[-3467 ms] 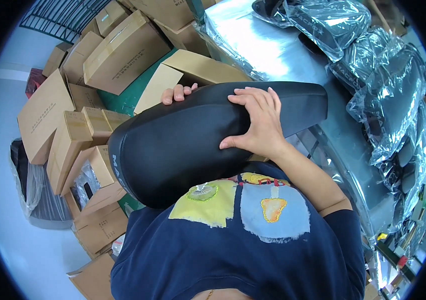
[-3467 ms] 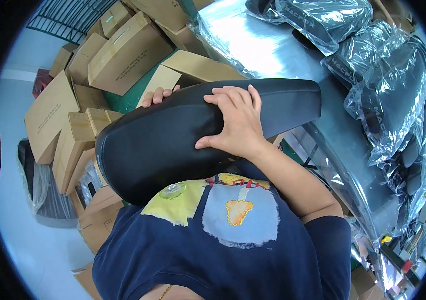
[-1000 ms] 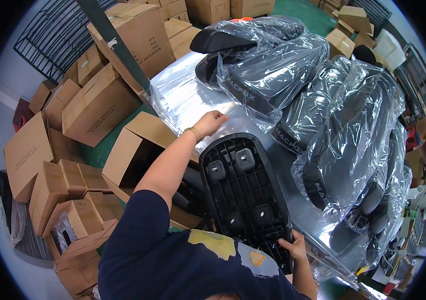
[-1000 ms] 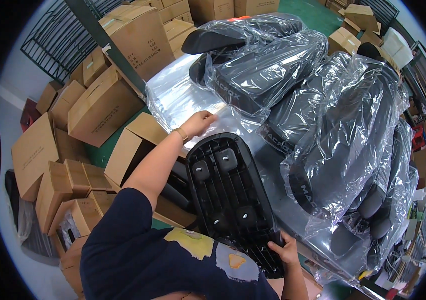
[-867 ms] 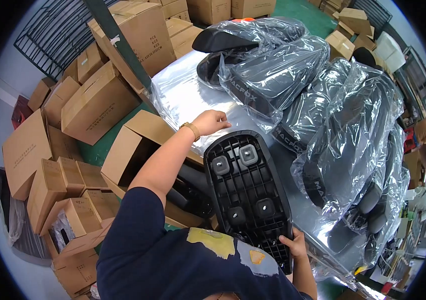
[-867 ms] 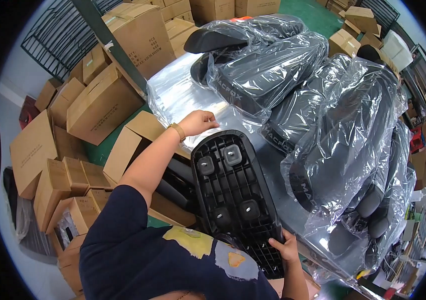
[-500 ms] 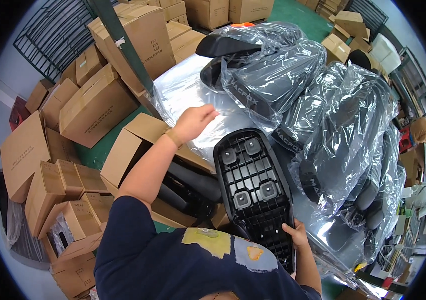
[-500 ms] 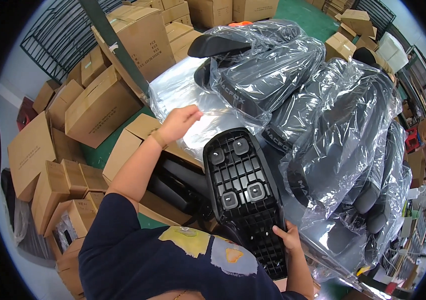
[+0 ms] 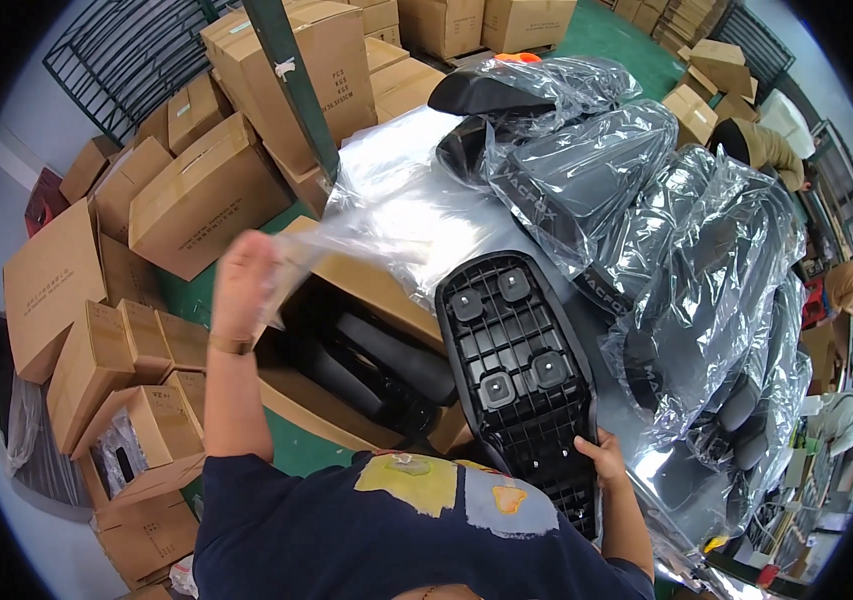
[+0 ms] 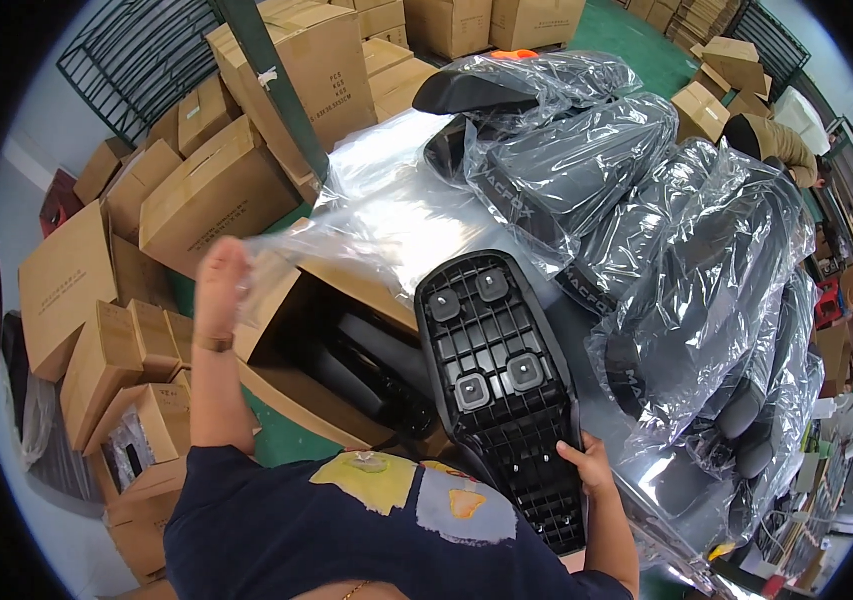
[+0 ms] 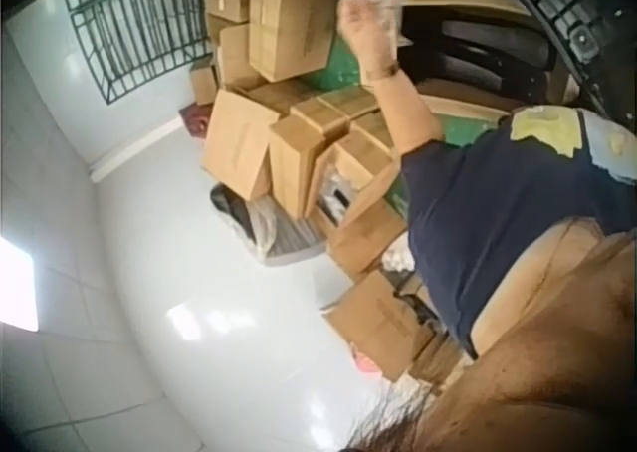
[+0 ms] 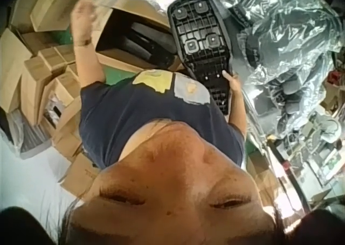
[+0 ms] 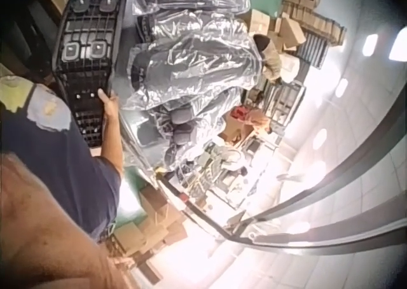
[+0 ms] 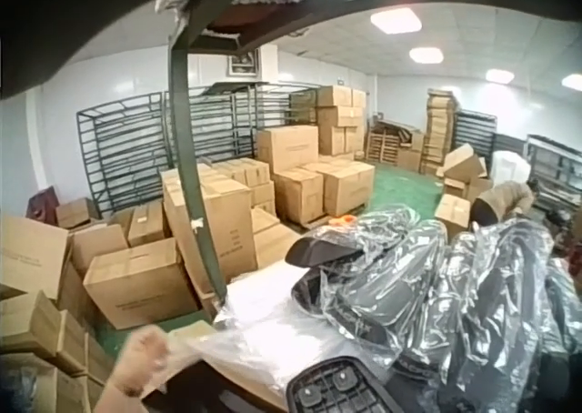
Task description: Packing bicycle seats into plastic protective bags and organizing them for shipment in a warehouse.
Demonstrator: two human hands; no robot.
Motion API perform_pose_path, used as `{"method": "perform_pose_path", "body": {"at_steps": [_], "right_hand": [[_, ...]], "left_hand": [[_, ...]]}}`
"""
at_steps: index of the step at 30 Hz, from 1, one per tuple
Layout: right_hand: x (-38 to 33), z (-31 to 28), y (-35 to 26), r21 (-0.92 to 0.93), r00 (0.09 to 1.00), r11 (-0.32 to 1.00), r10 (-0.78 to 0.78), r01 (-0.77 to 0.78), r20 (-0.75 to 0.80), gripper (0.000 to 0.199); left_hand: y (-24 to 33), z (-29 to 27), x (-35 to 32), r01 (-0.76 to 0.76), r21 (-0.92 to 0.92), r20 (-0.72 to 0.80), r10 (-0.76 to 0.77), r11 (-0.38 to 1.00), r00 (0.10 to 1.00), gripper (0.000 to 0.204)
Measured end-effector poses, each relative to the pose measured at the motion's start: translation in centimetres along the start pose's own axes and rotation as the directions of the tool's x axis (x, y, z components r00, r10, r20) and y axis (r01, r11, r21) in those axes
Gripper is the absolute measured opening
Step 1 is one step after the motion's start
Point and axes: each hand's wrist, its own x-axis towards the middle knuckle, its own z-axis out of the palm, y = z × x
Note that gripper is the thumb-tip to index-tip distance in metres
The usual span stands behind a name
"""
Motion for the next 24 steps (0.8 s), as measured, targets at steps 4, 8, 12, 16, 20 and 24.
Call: {"method": "perform_pose_path", "body": {"at_steps": [4, 8, 12, 16, 20, 24], "right_hand": [[0.5, 1.2, -1.2, -0.022, 1.0, 1.0, -0.017, 0.018, 0.025, 0.036], [1.6, 2.0, -3.1, -0.088, 0.996, 0.996, -0.006, 0.014, 0.087, 0.035], [3.1, 2.0, -3.5, -0.092, 0.996, 0.995, -0.03, 0.038, 0.089, 0.036], [5.2, 2.7, -5.6, -0.148, 0.991, 0.988, -0.03, 0.049, 0.127, 0.036], [7.7, 2.9, -5.8, -0.241, 0.989, 0.962, -0.106, 0.127, 0.101, 0.034], [8.4, 3.7, -5.1, -0.357, 0.979, 0.912, -0.201, 0.203, 0.042, 0.03]], "left_hand": [[3.1, -6.7, -0.9, -0.314, -0.568, -0.32, 0.148, 0.761, 0.936, 0.026], [2.7, -15.8, -4.5, -0.555, -0.7, -0.413, 0.38, 0.45, 0.828, 0.024], [6.6, -17.8, -8.9, -0.751, -0.355, -0.701, 0.372, 0.557, 0.608, 0.024], [6.0, -21.0, -12.0, -0.583, -0.636, -0.184, 0.633, 0.506, 0.752, 0.02], [4.1, -14.4, -12.0, -0.539, -0.434, -0.702, 0.104, 0.722, 0.705, 0.02], [0.7, -12.1, -11.8, -0.277, -0.498, -0.309, 0.13, 0.822, 0.942, 0.017]]}}
